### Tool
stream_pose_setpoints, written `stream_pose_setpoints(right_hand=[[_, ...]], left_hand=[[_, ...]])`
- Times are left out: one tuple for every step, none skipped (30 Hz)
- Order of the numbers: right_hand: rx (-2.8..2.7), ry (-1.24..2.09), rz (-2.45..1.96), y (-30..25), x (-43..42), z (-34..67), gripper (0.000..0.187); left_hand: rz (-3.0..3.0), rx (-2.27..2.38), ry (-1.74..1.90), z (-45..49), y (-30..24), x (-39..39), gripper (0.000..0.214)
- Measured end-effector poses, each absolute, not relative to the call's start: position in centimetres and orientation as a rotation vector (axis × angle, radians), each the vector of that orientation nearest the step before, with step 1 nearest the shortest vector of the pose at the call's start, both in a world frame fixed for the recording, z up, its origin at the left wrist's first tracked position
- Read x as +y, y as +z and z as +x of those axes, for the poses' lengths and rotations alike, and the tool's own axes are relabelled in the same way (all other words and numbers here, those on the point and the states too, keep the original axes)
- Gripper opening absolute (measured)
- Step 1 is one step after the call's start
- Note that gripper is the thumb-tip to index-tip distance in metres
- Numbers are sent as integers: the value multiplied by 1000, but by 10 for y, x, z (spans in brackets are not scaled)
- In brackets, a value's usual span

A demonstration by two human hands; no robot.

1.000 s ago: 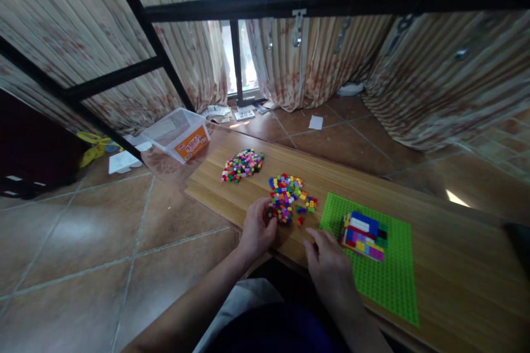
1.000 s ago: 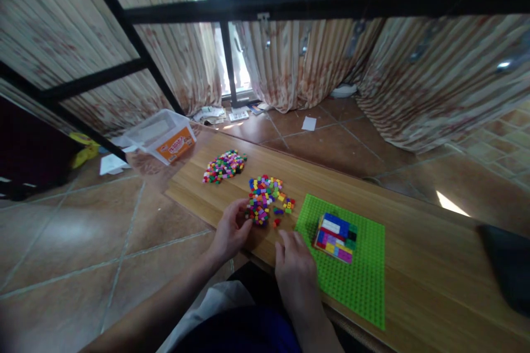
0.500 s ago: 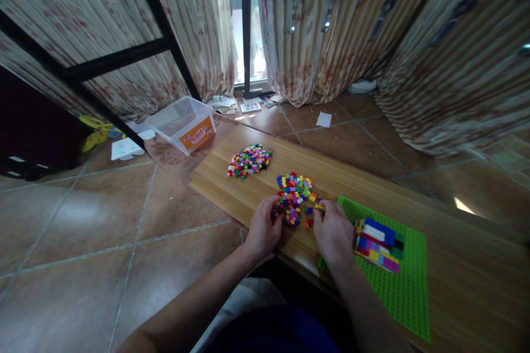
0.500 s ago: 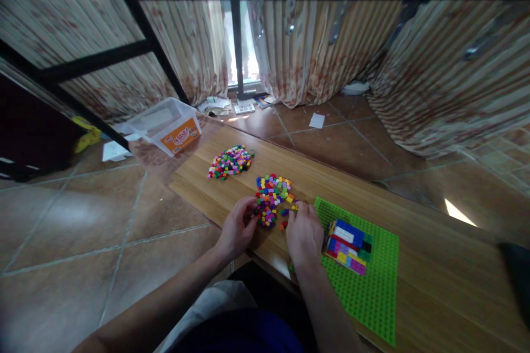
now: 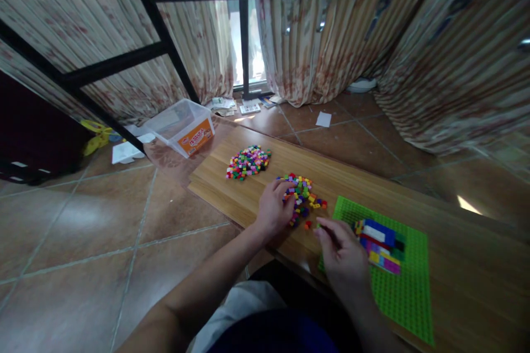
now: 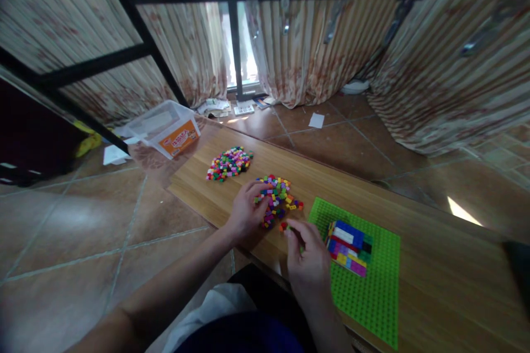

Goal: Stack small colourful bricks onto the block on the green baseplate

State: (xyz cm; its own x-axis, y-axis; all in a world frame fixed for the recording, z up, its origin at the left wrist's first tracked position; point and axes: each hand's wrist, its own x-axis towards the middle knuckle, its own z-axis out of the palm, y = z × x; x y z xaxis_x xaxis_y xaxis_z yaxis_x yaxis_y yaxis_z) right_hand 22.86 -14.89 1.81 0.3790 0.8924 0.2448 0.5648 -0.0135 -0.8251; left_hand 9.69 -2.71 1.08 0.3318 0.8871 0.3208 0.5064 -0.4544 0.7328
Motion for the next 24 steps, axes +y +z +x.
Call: stream_pose_setpoints(right_hand=[[-1266, 476, -1691, 19, -156, 228, 21], [-1229, 511, -1694, 20, -163, 228, 21], [-1194, 536, -1699, 21, -169, 228, 21], [-1166, 550, -1704, 22, -176, 228, 21], [-1145, 548, -1709, 23, -182, 229, 21], [-1128, 534, -1715, 24, -189, 230, 20], [-1112, 513, -1724, 24, -195, 231, 20], [-1094, 486, -1734, 25, -201, 233, 19], [-1075, 460, -1741, 25, -207, 235, 19], [-1052, 436, -1744, 25, -213, 237, 18], [-1027, 419, -1746, 26, -219, 240, 18], [-999, 408, -1748, 26, -224, 243, 18], [-969, 403, -1754, 27, -229, 247, 18], [-938, 404, -1764, 28, -234, 251, 18], [-905, 409, -1779, 28, -238, 255, 18], [-872, 413, -1797, 29, -241, 260, 19], [-838, 411, -1816, 29, -244, 265, 20], [-803, 401, -1833, 29, -246, 270, 21], [-768, 385, -1847, 28, -247, 276, 22], [-734, 362, -1856, 27, -248, 280, 23], [-702, 341, -1857, 25, -249, 285, 23], [-674, 328, -1853, 23, -249, 288, 24], [-652, 321, -1846, 21, -248, 291, 25], [-640, 319, -1839, 19, -247, 293, 25]], left_hand=[[2169, 1229, 915, 104, 13, -20, 18], [2238, 1244, 848, 111, 15, -14, 14], [2292, 1272, 788, 118, 16, -10, 17], [2343, 1312, 731, 125, 17, -6, 22], [2387, 1362, 680, 131, 17, -4, 26], [2427, 1417, 635, 136, 18, -3, 29], [2464, 1468, 591, 141, 18, -3, 31], [2494, 1511, 547, 144, 18, -3, 31], [2513, 1545, 505, 147, 18, -4, 31], [2524, 1567, 470, 149, 19, -4, 32], [2528, 1580, 444, 150, 19, -4, 32], [2528, 1588, 422, 151, 19, -4, 32], [2526, 1595, 404, 152, 20, -3, 32], [2526, 1598, 387, 152, 20, -2, 32], [2529, 1601, 367, 152, 21, 0, 32], [2536, 1608, 344, 152, 22, 1, 32], [2545, 1614, 323, 153, 22, 2, 33], [2556, 1621, 302, 153, 23, 3, 33], [2567, 1626, 284, 153, 25, 4, 33], [2578, 1627, 268, 153, 26, 4, 33], [2586, 1627, 254, 153, 27, 4, 33], [2592, 1627, 243, 153, 28, 4, 33], [2594, 1628, 234, 153, 29, 3, 33], [2592, 1629, 229, 152, 30, 3, 34]])
